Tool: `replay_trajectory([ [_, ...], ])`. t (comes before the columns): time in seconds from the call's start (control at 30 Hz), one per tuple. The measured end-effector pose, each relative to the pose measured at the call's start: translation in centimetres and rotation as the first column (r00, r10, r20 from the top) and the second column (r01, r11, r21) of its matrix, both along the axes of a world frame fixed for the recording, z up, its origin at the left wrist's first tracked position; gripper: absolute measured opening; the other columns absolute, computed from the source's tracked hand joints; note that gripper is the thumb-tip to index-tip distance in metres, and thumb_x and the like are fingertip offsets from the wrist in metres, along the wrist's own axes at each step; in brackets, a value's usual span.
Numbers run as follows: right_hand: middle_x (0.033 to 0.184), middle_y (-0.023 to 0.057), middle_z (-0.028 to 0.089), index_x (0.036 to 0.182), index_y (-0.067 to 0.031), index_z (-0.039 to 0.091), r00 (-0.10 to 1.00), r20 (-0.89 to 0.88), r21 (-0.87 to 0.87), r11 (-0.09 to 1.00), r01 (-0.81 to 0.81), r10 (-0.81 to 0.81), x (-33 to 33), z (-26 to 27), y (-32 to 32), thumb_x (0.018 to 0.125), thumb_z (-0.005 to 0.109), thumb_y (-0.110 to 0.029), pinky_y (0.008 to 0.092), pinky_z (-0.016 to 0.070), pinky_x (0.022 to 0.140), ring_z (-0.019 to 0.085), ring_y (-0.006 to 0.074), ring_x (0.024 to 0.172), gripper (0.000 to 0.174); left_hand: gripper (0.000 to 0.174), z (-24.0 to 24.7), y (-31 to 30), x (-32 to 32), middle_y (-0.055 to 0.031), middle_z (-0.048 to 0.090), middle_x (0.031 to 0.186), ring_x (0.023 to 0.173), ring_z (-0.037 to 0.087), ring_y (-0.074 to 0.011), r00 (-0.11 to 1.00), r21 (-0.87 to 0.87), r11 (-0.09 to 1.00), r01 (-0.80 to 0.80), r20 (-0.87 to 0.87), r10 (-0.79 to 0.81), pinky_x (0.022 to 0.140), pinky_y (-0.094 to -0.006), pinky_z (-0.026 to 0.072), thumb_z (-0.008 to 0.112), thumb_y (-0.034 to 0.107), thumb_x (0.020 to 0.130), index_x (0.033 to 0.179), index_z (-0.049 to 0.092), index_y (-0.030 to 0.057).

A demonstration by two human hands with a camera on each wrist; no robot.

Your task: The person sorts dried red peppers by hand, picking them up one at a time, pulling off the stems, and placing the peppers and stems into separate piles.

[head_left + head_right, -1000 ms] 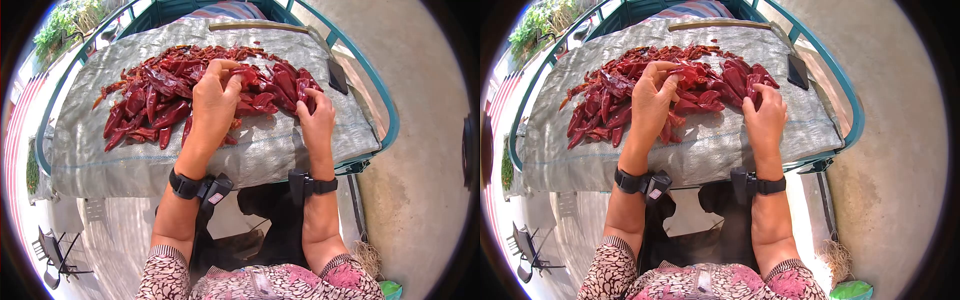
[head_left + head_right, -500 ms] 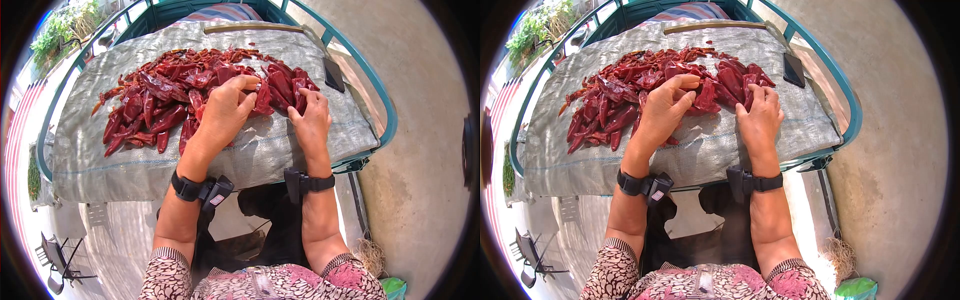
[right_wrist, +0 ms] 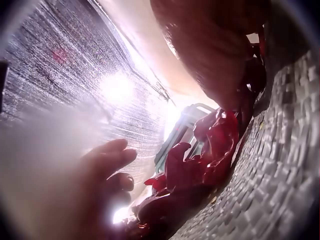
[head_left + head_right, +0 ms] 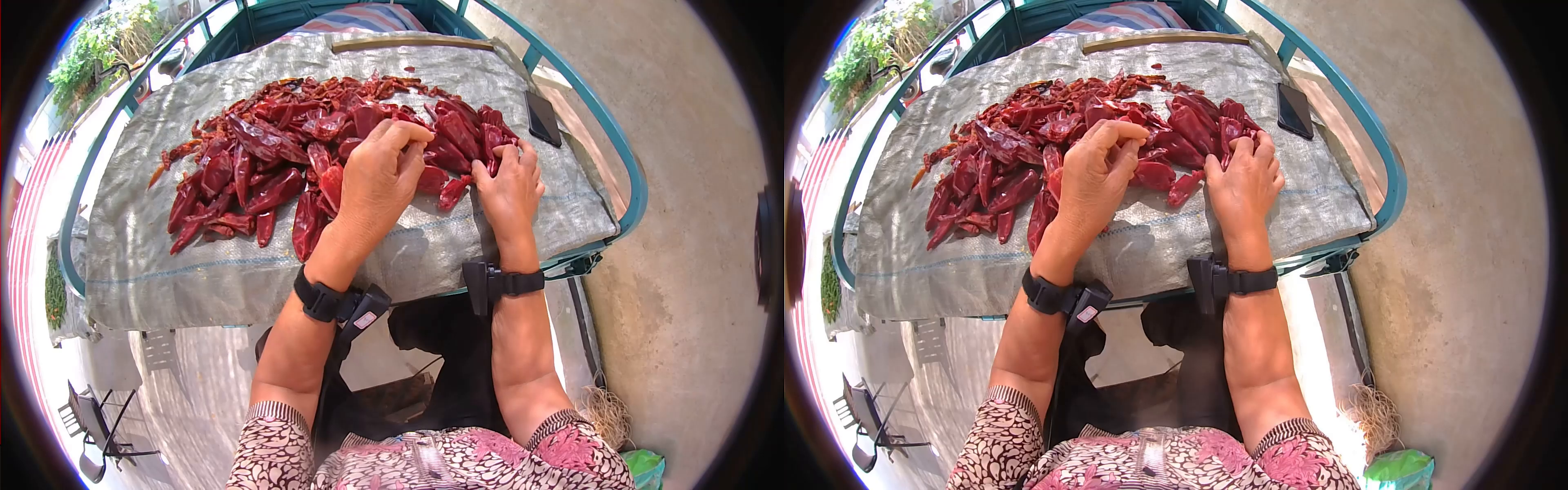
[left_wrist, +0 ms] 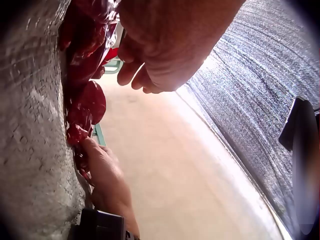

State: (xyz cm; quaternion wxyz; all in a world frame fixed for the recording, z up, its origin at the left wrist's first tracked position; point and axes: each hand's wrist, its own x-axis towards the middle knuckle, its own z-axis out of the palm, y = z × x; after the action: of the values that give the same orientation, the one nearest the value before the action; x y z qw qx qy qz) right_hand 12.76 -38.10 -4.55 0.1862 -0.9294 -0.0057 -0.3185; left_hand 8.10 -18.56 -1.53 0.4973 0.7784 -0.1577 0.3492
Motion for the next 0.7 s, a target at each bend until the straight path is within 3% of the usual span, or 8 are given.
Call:
replay_trajectory([
  [0.23,0.142,0.0156,0.050,0.100,-0.0120,0.069,0.998,0.007,0.031,0.998,0.060,-0.060,1.4,-0.8,-0.6,0.082,0.074,-0.030,0.0537,0.0319,0.111,0.044,0.0372,0.133,0.026,0.014,-0.1,-0.2,0.0,-0.0054,0.070,0.090,0.066,0.058,-0.0124,1.000,-0.016,1.000,-0.002,0.021,0.002,0.063,-0.0267,0.0475,0.064,-0.001,0.091,0.104,0.070,0.0037],
  [0.33,0.139,0.0160,0.052,0.097,-0.0135,0.071,0.973,0.221,0.142,0.989,0.041,-0.072,1.6,-0.3,-0.7,0.085,0.074,-0.025,0.0533,0.0314,0.111,0.043,0.0363,0.134,0.017,0.019,-0.1,-0.2,-0.1,-0.0047,0.069,0.088,0.068,0.059,-0.0104,1.000,-0.055,0.998,0.003,-0.029,-0.005,0.064,-0.0252,0.0478,0.065,0.002,0.094,0.112,0.068,0.0046],
  [0.43,0.138,0.0165,0.051,0.100,-0.0138,0.073,0.926,0.335,0.299,0.912,-0.280,0.174,0.6,1.0,-0.4,0.087,0.074,-0.019,0.0502,0.0316,0.111,0.044,0.0350,0.132,0.014,0.025,0.0,-0.5,-0.1,-0.0051,0.068,0.083,0.066,0.059,-0.0098,0.997,-0.140,0.990,0.016,-0.073,-0.026,0.063,-0.0254,0.0488,0.067,0.010,0.096,0.120,0.065,0.0042],
  [0.47,0.128,0.0131,0.060,0.101,-0.0113,0.074,0.875,0.399,0.332,0.846,-0.418,0.276,0.1,1.3,0.2,0.088,0.076,-0.014,0.0418,0.0395,0.105,0.052,0.0300,0.123,0.014,0.027,0.1,-0.5,-0.2,-0.0063,0.068,0.080,0.063,0.059,-0.0112,0.997,-0.140,0.990,0.012,-0.068,-0.021,0.061,-0.0269,0.0497,0.069,0.012,0.096,0.120,0.064,0.0031],
  [0.57,0.110,0.0085,0.068,0.102,-0.0086,0.074,0.791,0.281,0.565,0.573,-0.594,0.543,-2.3,2.5,1.9,0.087,0.076,-0.010,0.0340,0.0465,0.095,0.060,0.0239,0.109,0.015,0.032,0.1,-0.7,0.0,-0.0074,0.067,0.076,0.061,0.060,-0.0124,0.996,-0.165,0.984,0.066,-0.041,-0.074,0.059,-0.0284,0.0502,0.071,0.018,0.096,0.122,0.062,0.0012],
  [0.6,0.097,0.0053,0.070,0.101,-0.0061,0.072,0.728,0.336,0.432,0.589,-0.683,0.598,-2.5,2.8,2.3,0.087,0.075,-0.008,0.0306,0.0503,0.085,0.064,0.0204,0.097,0.014,0.034,0.1,-0.8,0.0,-0.0073,0.067,0.075,0.061,0.059,-0.0124,0.994,-0.177,0.980,0.095,-0.030,-0.102,0.059,-0.0284,0.0500,0.072,0.020,0.096,0.123,0.062,0.0008],
  [0.7,0.097,0.0067,0.070,0.099,-0.0054,0.071,0.732,0.268,0.461,0.584,-0.669,0.627,-3.5,3.3,2.5,0.088,0.074,-0.007,0.0318,0.0509,0.083,0.065,0.0204,0.094,0.012,0.029,0.7,-0.6,-0.3,-0.0073,0.067,0.074,0.062,0.061,-0.0116,0.986,-0.257,0.963,0.083,-0.121,-0.118,0.059,-0.0281,0.0494,0.071,0.020,0.097,0.116,0.063,0.0005],
])
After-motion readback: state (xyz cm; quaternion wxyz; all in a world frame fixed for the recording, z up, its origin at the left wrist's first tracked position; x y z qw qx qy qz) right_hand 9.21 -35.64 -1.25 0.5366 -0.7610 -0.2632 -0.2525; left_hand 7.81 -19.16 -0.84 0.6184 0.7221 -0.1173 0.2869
